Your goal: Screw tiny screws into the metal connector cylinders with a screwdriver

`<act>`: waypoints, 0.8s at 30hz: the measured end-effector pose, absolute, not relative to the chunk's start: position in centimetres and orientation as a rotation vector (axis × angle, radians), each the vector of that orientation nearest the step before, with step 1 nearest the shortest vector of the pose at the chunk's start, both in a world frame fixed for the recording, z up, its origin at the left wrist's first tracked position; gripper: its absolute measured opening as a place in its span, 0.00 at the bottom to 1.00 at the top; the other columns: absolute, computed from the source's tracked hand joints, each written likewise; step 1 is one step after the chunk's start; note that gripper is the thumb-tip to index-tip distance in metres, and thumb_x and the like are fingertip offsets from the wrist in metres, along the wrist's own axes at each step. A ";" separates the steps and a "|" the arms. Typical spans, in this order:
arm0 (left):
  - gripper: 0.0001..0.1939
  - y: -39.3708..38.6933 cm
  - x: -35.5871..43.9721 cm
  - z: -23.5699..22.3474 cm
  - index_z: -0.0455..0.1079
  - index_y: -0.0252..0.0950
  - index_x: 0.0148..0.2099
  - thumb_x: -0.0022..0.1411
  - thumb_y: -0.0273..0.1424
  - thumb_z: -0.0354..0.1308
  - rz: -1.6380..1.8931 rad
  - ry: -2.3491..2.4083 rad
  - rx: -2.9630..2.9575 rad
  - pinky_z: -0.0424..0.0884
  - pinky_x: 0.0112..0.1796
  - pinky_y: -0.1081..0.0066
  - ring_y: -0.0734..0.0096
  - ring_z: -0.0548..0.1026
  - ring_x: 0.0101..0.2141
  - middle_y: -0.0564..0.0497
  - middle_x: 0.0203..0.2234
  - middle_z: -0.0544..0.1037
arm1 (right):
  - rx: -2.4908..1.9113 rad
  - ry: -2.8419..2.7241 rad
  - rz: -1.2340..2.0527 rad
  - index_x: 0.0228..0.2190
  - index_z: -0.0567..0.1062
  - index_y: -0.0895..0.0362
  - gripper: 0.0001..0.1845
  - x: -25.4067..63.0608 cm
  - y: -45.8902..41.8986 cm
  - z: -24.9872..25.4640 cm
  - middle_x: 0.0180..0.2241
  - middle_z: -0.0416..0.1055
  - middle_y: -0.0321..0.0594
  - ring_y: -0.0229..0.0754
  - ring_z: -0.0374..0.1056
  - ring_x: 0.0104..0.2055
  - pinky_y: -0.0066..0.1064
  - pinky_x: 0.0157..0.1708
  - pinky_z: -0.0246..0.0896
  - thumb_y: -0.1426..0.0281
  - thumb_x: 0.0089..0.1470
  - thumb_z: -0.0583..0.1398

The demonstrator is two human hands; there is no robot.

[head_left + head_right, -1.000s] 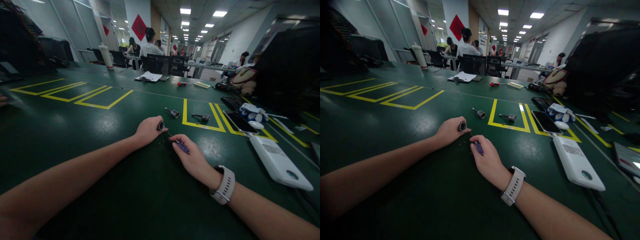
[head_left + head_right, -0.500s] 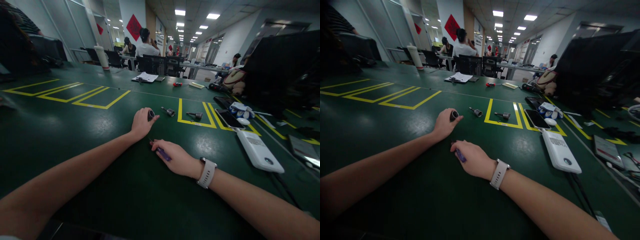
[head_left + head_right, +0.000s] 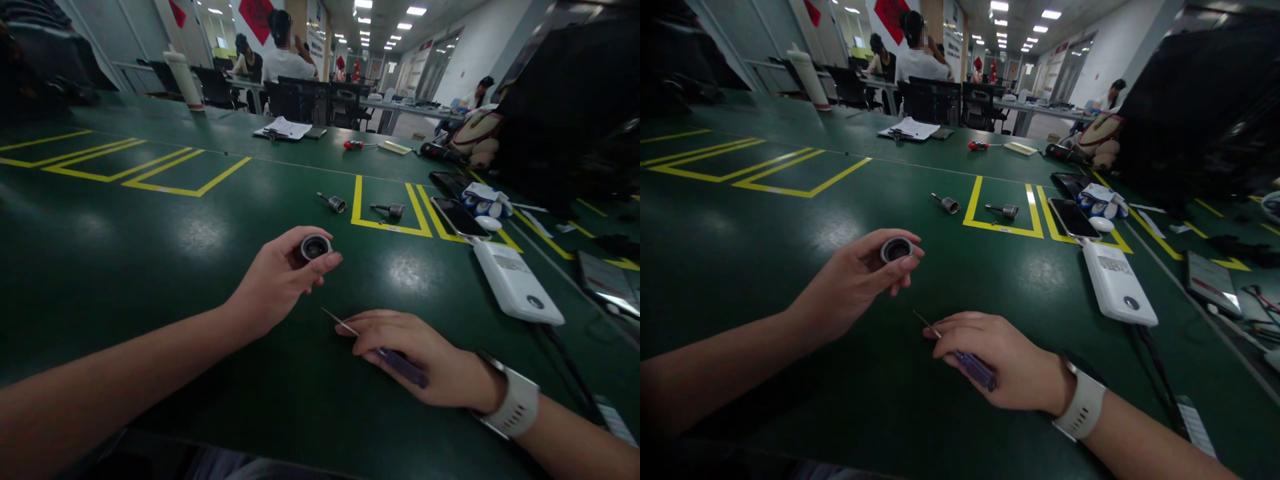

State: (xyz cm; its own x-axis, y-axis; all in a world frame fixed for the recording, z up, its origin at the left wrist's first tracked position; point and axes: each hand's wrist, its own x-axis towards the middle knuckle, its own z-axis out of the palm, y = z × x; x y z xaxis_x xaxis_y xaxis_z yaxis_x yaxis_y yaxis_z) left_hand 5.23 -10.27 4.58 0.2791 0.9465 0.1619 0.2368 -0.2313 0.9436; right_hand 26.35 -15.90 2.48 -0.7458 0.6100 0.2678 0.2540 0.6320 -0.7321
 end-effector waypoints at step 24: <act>0.19 -11.9 5.1 3.9 0.74 0.40 0.44 0.46 0.25 0.61 0.770 0.988 1.219 0.69 0.47 0.60 0.61 0.76 0.44 0.49 0.40 0.80 | -1.113 -1.757 0.972 0.25 0.71 0.56 0.13 26.8 -17.0 2.1 0.24 0.68 0.37 0.39 0.66 0.29 0.33 0.30 0.61 0.66 0.60 0.53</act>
State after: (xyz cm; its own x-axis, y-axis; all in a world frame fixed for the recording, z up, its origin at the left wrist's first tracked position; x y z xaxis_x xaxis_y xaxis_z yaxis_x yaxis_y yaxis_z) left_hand 5.11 -11.91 3.88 0.3957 0.8973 -0.1954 0.0299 0.2000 0.9793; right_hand 26.82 -16.97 2.11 -0.2725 0.9338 0.2318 0.3003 0.3114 -0.9016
